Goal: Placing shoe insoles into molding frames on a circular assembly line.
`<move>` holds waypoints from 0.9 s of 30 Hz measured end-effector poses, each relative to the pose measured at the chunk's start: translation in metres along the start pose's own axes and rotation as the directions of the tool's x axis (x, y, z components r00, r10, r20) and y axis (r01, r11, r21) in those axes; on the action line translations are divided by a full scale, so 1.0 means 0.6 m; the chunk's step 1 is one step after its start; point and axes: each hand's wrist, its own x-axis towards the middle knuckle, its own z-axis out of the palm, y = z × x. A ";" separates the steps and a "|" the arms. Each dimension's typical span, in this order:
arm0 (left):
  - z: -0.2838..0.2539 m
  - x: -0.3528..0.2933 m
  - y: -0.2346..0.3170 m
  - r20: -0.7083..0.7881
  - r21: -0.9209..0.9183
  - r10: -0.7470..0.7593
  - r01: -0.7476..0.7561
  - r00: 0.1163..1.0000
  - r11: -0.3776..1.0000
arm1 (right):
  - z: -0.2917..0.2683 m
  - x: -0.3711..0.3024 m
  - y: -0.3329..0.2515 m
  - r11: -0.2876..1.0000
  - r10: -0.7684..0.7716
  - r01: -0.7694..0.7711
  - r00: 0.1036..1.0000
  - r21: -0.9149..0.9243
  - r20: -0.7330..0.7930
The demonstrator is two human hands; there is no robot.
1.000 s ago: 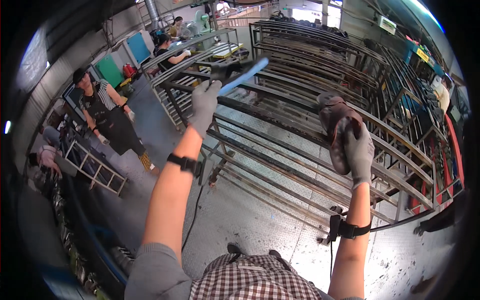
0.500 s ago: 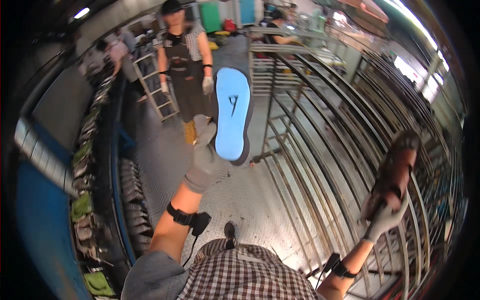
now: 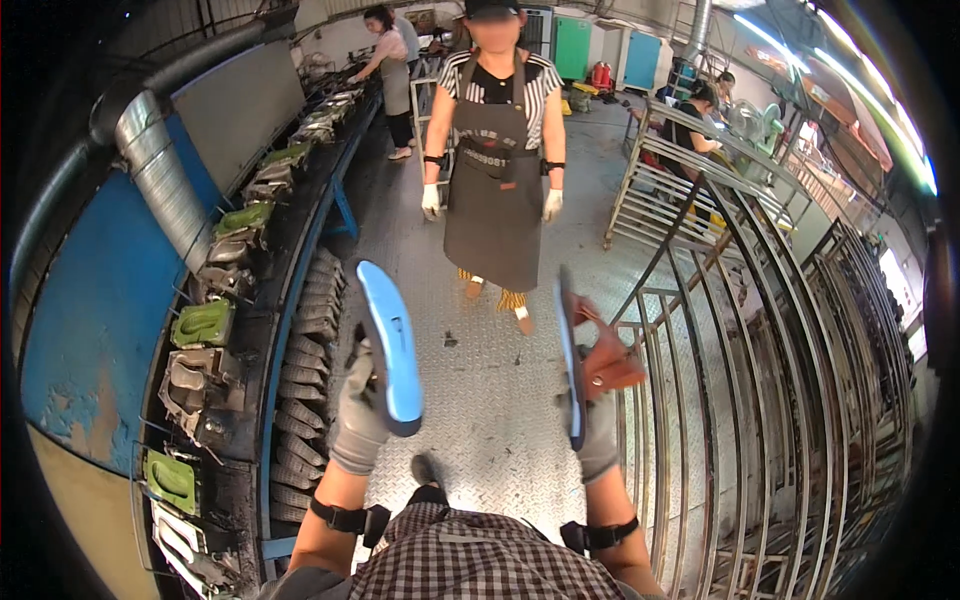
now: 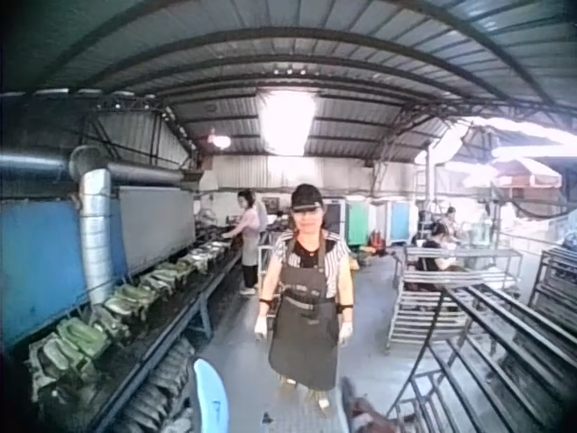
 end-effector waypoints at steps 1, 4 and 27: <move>-0.035 0.012 0.030 0.062 0.074 0.084 -0.089 0.995 0.993 | 0.064 0.013 -0.041 0.981 -0.091 0.116 0.983 -0.158 0.158; -0.076 0.058 0.095 -0.006 0.207 0.184 -0.179 0.983 0.962 | 0.196 0.081 0.027 0.488 0.111 -0.473 0.867 0.733 0.486; -0.511 0.618 0.486 -0.371 -0.114 0.287 -0.350 0.883 0.930 | 1.132 0.608 -0.045 0.987 -0.101 -0.065 0.464 0.148 0.880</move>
